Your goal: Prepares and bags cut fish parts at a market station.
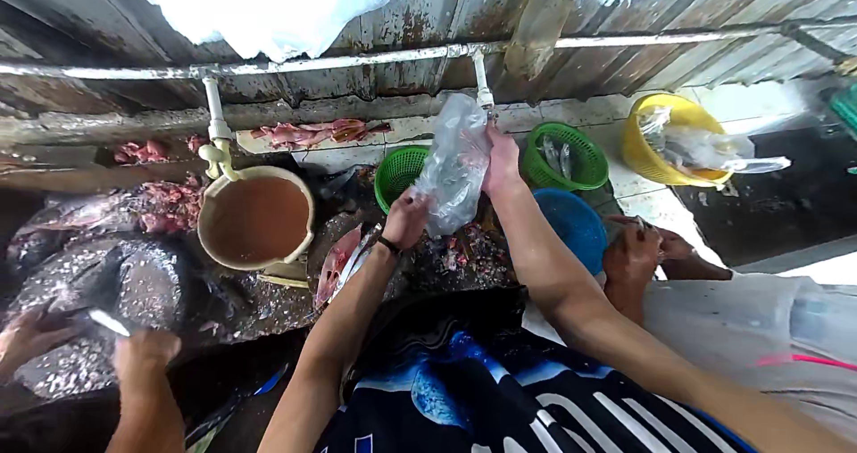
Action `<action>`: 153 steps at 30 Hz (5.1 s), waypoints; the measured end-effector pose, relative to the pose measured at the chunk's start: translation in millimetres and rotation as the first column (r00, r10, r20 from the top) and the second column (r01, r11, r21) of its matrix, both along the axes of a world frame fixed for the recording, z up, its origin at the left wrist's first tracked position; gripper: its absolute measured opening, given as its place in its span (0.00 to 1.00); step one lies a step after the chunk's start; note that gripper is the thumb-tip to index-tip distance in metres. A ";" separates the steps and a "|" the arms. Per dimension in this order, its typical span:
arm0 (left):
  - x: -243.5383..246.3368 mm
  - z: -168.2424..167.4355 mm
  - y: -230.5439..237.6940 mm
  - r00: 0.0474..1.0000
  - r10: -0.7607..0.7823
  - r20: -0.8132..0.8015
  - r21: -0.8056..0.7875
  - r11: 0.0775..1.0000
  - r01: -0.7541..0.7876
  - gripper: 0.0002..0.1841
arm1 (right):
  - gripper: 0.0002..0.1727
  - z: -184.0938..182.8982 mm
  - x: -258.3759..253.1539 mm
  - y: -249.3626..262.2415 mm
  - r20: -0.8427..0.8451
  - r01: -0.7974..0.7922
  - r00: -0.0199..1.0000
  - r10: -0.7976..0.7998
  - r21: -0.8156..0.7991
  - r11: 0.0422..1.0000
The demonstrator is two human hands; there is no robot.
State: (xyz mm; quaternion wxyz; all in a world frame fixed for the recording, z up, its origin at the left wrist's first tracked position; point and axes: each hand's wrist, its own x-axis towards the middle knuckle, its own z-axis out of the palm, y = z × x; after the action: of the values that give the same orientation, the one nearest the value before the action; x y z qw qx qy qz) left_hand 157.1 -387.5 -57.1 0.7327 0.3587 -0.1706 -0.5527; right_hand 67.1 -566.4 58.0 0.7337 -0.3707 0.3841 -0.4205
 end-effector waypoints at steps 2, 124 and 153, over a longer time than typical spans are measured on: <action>4.9 8.2 4.2 0.985 0.171 0.028 0.118 0.978 -0.173 0.20 | 0.21 -20.8 -9.9 -7.1 -0.178 0.045 0.981 -0.077 -0.175 0.984; -66.4 -6.3 228.3 0.387 -0.211 0.898 0.440 0.461 -0.771 0.56 | 0.16 -182.0 67.7 236.2 -0.154 -0.474 0.792 0.591 0.456 0.753; 7.0 -22.3 246.7 0.533 0.839 -0.111 0.697 0.448 -0.560 0.25 | 0.12 -133.5 49.0 160.5 -0.595 -0.680 0.733 0.331 -0.665 0.310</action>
State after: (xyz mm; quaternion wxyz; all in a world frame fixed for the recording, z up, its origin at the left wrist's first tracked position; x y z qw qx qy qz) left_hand 164.1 -140.8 -79.4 0.7651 0.4660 0.3493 -0.2746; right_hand 116.1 -405.8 -75.5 0.4631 -0.8515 0.1074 -0.2211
